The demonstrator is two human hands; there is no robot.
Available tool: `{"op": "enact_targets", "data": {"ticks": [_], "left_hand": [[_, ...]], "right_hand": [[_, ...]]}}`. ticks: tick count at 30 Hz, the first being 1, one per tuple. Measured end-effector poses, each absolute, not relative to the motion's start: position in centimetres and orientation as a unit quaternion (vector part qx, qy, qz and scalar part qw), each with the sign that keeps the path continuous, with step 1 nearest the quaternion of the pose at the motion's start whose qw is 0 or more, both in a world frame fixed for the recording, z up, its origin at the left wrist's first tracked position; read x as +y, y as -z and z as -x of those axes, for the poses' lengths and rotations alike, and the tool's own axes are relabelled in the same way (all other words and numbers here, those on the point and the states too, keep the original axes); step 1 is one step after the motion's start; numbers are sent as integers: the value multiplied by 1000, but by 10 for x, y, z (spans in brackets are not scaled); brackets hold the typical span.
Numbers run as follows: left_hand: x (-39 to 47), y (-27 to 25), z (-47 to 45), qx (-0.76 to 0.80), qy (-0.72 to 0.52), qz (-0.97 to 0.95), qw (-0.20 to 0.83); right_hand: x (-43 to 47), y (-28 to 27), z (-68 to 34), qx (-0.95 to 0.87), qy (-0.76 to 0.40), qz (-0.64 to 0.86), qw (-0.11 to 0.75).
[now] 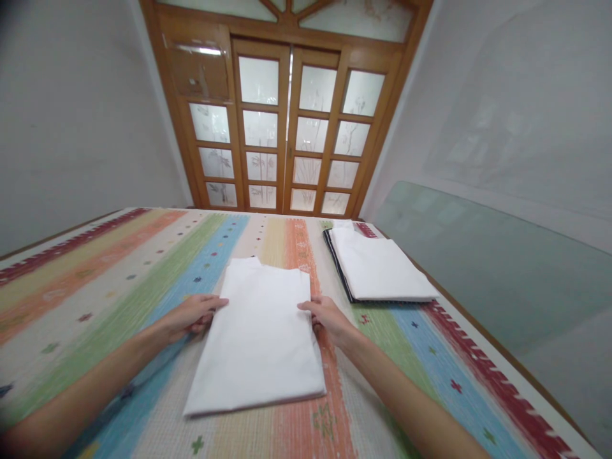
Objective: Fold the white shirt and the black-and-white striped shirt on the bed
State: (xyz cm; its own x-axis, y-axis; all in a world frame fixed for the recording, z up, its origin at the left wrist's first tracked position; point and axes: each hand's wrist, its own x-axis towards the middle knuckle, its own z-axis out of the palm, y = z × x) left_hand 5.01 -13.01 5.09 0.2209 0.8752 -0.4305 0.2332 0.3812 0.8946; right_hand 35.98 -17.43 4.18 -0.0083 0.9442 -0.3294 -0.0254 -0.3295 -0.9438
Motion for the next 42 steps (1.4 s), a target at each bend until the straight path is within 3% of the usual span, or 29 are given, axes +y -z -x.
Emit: {"op": "enact_targets", "data": {"ticks": [11,17,27,42], "left_hand": [[-134,-51,-66,512,-307,-453,663],[-130,-37,-66,502,-310,-395,704],[-149,-44,-64,458,-299,-414,727],[-146,-83,-133,386,-400,-435,708]], "right_hand": [[-181,-38,-364,-410,-648,493,410],[-182,-32,-369,-374,-649,485,450],[-201,-36,-368,-394,-687,450,413],[-195,-102,-426,-422,-616,469,472]]}}
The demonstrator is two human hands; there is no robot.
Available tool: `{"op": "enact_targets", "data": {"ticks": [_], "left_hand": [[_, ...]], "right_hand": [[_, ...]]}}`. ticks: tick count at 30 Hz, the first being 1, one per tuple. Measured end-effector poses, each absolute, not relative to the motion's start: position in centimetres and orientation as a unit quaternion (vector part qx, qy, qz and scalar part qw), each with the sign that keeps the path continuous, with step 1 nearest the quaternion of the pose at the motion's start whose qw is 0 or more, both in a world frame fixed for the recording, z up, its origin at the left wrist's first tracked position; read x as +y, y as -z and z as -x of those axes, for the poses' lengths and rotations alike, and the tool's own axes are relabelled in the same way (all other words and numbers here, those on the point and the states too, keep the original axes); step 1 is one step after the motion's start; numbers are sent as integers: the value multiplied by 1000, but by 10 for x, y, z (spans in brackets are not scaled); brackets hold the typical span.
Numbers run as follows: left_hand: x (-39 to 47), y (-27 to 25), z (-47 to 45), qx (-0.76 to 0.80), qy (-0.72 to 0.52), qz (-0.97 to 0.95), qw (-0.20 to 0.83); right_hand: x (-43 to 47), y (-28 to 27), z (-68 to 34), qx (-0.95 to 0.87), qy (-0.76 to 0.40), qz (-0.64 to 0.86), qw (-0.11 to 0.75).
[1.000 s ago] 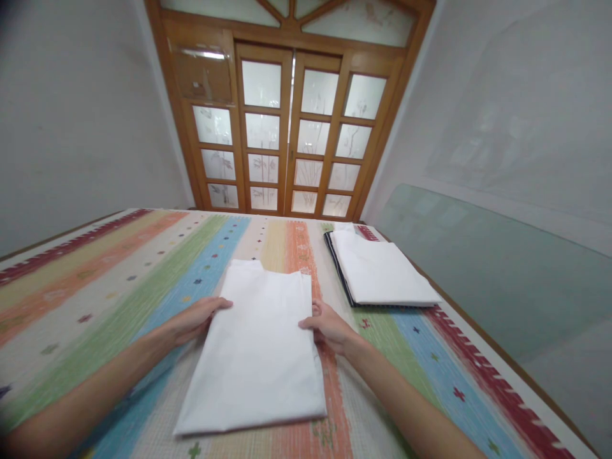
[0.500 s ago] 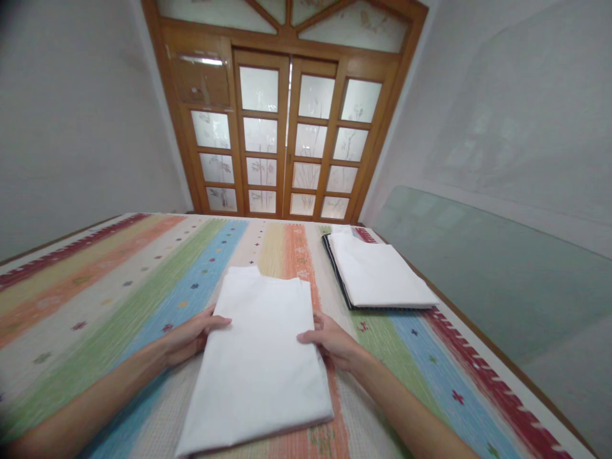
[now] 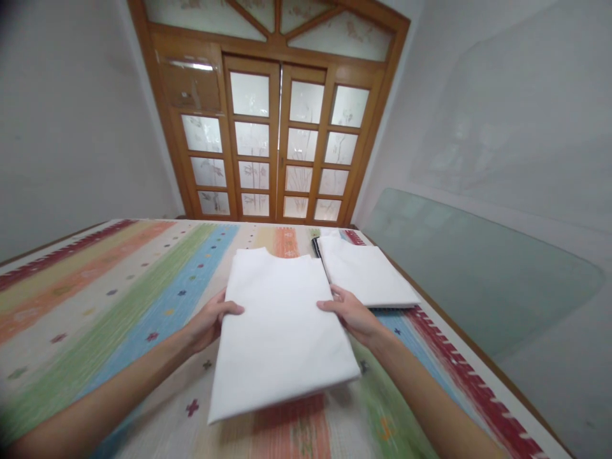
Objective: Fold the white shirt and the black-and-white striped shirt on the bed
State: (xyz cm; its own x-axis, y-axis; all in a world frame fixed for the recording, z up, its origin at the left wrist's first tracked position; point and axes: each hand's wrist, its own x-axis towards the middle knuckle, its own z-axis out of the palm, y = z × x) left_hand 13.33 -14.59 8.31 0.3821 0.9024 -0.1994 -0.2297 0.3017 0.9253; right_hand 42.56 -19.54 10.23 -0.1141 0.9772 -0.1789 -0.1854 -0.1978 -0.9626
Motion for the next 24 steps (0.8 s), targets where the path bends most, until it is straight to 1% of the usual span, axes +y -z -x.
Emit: {"op": "enact_targets", "data": {"ticks": [8,12,17,24], "left_hand": [[-83,-121,-239,266,-465,-453,713],[-59,-128,-292,286,-470,-455,700],[-40,-127,-336,306,-470,-459,689],[-20,-114,-378,347,-466,-477,660]], "right_hand": [[-152,-156,-520,-420,-509,543,519],[-132,-170,-565,-397,-455,589,537],[-126,-173,-598,-380,-431,615,539],[-111,-154,-630,-344,-384,650,558]]}}
